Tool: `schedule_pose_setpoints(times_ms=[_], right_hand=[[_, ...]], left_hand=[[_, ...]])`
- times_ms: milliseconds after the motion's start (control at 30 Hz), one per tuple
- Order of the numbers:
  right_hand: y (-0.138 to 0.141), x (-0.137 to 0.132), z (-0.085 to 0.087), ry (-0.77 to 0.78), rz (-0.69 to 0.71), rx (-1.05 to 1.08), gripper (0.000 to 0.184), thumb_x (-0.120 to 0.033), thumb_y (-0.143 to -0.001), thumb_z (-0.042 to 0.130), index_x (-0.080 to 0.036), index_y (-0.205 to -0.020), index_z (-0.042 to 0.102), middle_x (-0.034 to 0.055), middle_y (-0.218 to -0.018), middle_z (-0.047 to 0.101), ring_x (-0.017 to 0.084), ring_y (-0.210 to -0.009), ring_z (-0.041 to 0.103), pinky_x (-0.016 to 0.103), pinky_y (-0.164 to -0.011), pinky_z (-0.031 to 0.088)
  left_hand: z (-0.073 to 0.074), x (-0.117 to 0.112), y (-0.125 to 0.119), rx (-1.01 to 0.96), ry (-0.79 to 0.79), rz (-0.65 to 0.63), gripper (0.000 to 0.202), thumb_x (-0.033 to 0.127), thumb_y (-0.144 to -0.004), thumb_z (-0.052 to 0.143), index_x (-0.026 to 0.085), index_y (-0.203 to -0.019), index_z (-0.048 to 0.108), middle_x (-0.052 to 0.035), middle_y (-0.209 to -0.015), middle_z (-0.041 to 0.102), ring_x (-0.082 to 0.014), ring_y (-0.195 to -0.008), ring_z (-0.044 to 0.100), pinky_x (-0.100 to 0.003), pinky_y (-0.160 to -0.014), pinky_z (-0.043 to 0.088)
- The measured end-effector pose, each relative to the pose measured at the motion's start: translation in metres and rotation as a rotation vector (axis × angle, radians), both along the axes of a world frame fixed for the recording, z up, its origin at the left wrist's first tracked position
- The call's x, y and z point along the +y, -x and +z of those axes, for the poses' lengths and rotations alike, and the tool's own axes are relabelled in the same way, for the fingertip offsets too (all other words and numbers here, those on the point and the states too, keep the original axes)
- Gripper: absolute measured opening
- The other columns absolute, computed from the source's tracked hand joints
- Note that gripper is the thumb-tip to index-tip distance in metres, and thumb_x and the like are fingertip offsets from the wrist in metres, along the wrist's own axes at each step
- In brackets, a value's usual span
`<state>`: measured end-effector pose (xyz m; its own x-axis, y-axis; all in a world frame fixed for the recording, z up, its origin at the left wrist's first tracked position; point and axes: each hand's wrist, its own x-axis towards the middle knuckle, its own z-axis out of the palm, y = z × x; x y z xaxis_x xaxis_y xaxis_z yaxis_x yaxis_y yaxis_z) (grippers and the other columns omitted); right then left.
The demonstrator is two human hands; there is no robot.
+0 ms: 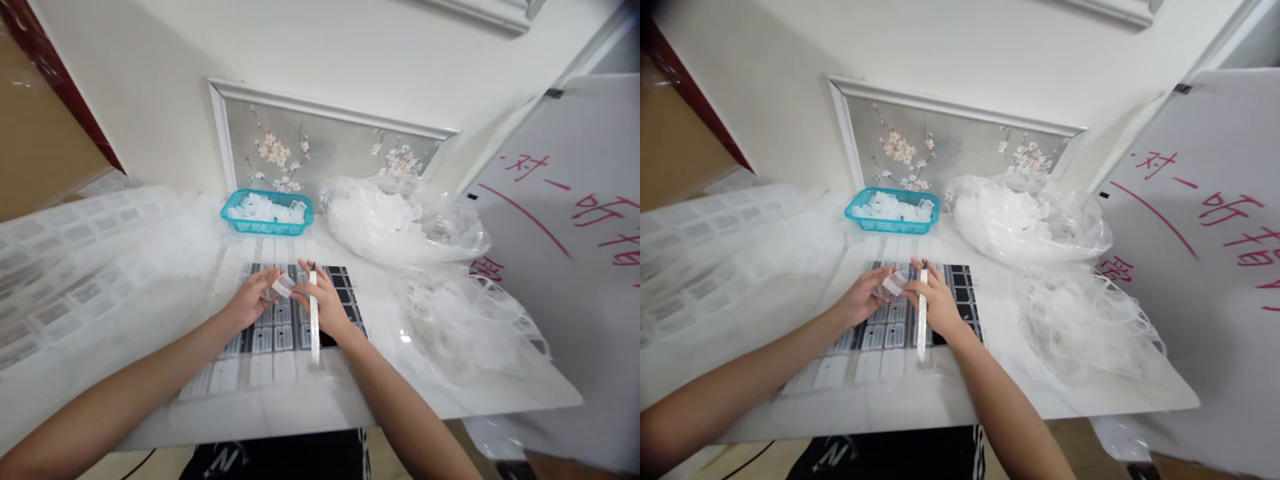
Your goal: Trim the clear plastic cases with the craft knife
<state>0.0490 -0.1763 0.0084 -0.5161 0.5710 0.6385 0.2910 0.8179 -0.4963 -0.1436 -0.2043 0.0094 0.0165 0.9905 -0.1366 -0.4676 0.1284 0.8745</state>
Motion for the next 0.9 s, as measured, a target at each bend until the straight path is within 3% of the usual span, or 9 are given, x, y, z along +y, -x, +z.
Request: schedule_pose_setpoints(times_ms=[167,300,367,533,800,900], right_hand=[[-0.003,-0.005,0.005,0.155,0.023,0.028,0.011,-0.025,-0.095,0.051,-0.023,-0.098,0.062,0.0113,-0.135,0.056,0.023,-0.13,0.049,0.043,-0.104,0.043],[-0.005,-0.009,0.01,0.177,0.04,0.011,0.014,-0.023,-0.097,0.046,-0.023,-0.101,0.059,0.0122,-0.134,0.056,0.022,-0.133,0.046,0.041,-0.103,0.042],[-0.006,-0.008,0.01,0.176,0.049,-0.002,0.016,-0.023,-0.097,0.044,-0.022,-0.101,0.059,0.0122,-0.137,0.054,0.021,-0.134,0.045,0.04,-0.104,0.042],[-0.009,-0.005,0.009,0.218,0.06,0.027,0.016,-0.024,-0.097,0.045,-0.024,-0.103,0.06,0.0098,-0.131,0.058,0.021,-0.133,0.046,0.039,-0.108,0.038],[-0.004,-0.004,0.004,0.354,0.142,0.113,0.015,-0.031,-0.097,0.044,-0.024,-0.093,0.057,0.0065,-0.102,0.067,0.023,-0.128,0.051,0.039,-0.102,0.042],[-0.002,-0.004,0.001,0.381,0.155,0.137,0.015,-0.032,-0.096,0.045,-0.024,-0.091,0.057,0.0064,-0.099,0.068,0.023,-0.124,0.055,0.038,-0.099,0.045]], left_hand=[[0.009,-0.013,-0.002,0.59,-0.3,0.304,0.03,0.042,-0.081,0.068,0.022,-0.103,0.07,-0.0042,-0.097,0.066,-0.0147,-0.069,0.059,-0.025,-0.059,0.048],[0.007,-0.016,0.003,0.952,-0.596,0.264,0.024,0.037,-0.087,0.061,0.025,-0.106,0.072,-0.0058,-0.097,0.066,-0.0204,-0.089,0.061,-0.035,-0.084,0.049],[0.002,-0.014,0.003,1.06,-0.696,0.207,0.024,0.034,-0.089,0.06,0.025,-0.108,0.071,-0.0066,-0.098,0.067,-0.0207,-0.092,0.061,-0.037,-0.087,0.049],[-0.008,-0.012,-0.001,1.2,-0.782,0.159,0.022,0.032,-0.089,0.059,0.026,-0.107,0.071,-0.0071,-0.097,0.069,-0.0211,-0.091,0.063,-0.037,-0.084,0.05],[0.0,-0.016,-0.003,1.223,-0.769,0.147,0.017,0.031,-0.088,0.057,0.024,-0.093,0.073,-0.0075,-0.089,0.07,-0.0212,-0.086,0.064,-0.037,-0.083,0.051],[0.001,-0.015,-0.003,1.247,-0.762,0.112,0.016,0.031,-0.087,0.057,0.025,-0.089,0.072,-0.007,-0.086,0.069,-0.0216,-0.085,0.063,-0.037,-0.082,0.05]])
